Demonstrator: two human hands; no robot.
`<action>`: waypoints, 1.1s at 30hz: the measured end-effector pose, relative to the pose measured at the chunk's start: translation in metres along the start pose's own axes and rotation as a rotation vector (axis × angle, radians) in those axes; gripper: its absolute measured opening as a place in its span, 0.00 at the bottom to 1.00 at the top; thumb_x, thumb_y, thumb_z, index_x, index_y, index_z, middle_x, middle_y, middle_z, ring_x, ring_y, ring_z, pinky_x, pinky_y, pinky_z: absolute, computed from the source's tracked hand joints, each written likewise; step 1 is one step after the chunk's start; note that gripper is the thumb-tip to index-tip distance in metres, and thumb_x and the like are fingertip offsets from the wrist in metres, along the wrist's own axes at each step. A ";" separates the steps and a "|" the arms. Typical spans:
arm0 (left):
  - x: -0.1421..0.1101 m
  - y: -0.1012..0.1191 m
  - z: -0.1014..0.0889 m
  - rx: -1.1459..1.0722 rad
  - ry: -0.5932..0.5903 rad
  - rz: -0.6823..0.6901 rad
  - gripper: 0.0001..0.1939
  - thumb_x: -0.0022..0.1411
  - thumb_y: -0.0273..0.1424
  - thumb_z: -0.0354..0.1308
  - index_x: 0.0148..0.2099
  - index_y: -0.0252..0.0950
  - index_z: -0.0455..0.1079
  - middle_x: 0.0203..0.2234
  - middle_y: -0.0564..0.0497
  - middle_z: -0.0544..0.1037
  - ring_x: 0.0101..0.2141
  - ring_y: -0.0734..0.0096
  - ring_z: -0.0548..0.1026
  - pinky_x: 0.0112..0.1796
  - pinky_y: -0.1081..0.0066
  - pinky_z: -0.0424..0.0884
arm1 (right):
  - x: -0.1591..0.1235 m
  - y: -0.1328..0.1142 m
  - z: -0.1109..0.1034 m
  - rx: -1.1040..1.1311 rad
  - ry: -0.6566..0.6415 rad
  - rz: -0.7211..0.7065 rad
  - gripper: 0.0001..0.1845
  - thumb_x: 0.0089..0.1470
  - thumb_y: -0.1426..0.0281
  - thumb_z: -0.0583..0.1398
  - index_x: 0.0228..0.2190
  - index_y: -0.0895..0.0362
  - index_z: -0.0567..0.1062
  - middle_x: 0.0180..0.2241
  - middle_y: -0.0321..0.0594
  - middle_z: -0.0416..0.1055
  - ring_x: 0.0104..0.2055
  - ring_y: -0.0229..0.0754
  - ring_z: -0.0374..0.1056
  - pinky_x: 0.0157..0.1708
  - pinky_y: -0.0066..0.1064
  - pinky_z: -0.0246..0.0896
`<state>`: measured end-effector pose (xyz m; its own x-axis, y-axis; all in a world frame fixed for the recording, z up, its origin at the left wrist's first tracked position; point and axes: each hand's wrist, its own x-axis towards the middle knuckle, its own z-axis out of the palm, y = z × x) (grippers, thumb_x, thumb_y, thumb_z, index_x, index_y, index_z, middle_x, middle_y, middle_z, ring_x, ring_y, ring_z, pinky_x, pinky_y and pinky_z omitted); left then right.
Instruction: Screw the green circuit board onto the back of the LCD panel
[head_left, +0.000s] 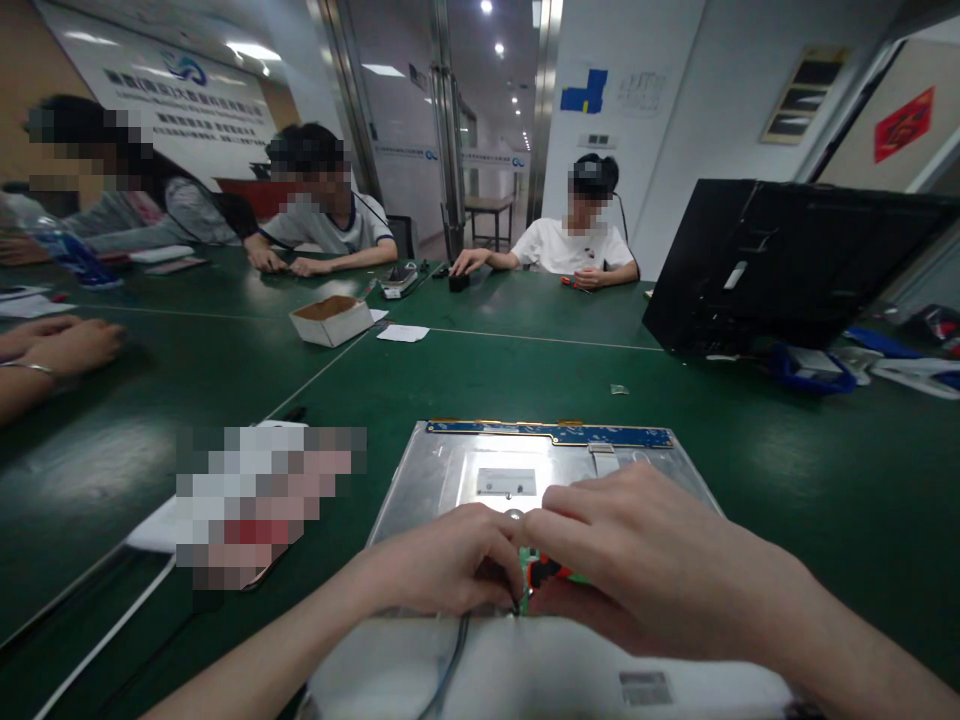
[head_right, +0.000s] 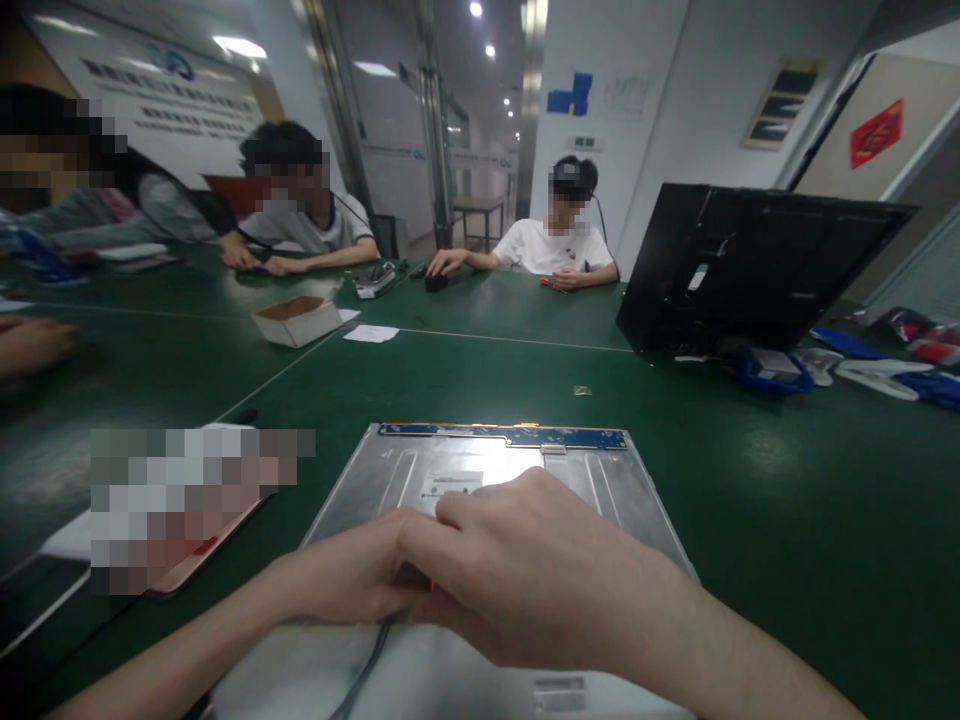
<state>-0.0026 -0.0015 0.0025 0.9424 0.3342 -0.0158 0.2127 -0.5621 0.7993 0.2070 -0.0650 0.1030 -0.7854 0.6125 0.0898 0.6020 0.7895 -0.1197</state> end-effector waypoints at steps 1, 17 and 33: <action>0.000 0.000 0.000 -0.005 -0.002 -0.001 0.09 0.57 0.21 0.61 0.40 0.36 0.77 0.34 0.52 0.80 0.34 0.69 0.75 0.35 0.74 0.69 | 0.000 -0.001 -0.001 0.018 0.000 -0.001 0.08 0.59 0.66 0.56 0.40 0.52 0.63 0.32 0.32 0.70 0.27 0.37 0.59 0.22 0.31 0.38; 0.000 -0.003 0.001 -0.012 -0.005 -0.017 0.09 0.59 0.24 0.61 0.42 0.37 0.78 0.33 0.51 0.79 0.34 0.67 0.75 0.36 0.72 0.70 | -0.001 -0.002 -0.001 0.040 0.003 -0.013 0.07 0.58 0.66 0.56 0.39 0.52 0.63 0.31 0.32 0.69 0.26 0.37 0.58 0.22 0.31 0.39; 0.000 -0.001 0.001 -0.003 0.004 -0.002 0.09 0.57 0.21 0.62 0.39 0.36 0.78 0.33 0.50 0.79 0.34 0.67 0.75 0.35 0.72 0.70 | 0.000 -0.002 -0.003 0.060 -0.003 -0.010 0.08 0.58 0.66 0.57 0.39 0.53 0.63 0.32 0.33 0.70 0.27 0.37 0.59 0.23 0.31 0.40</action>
<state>-0.0028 -0.0015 0.0008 0.9408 0.3387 -0.0152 0.2141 -0.5588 0.8012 0.2062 -0.0666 0.1062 -0.7916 0.6047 0.0878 0.5849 0.7915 -0.1775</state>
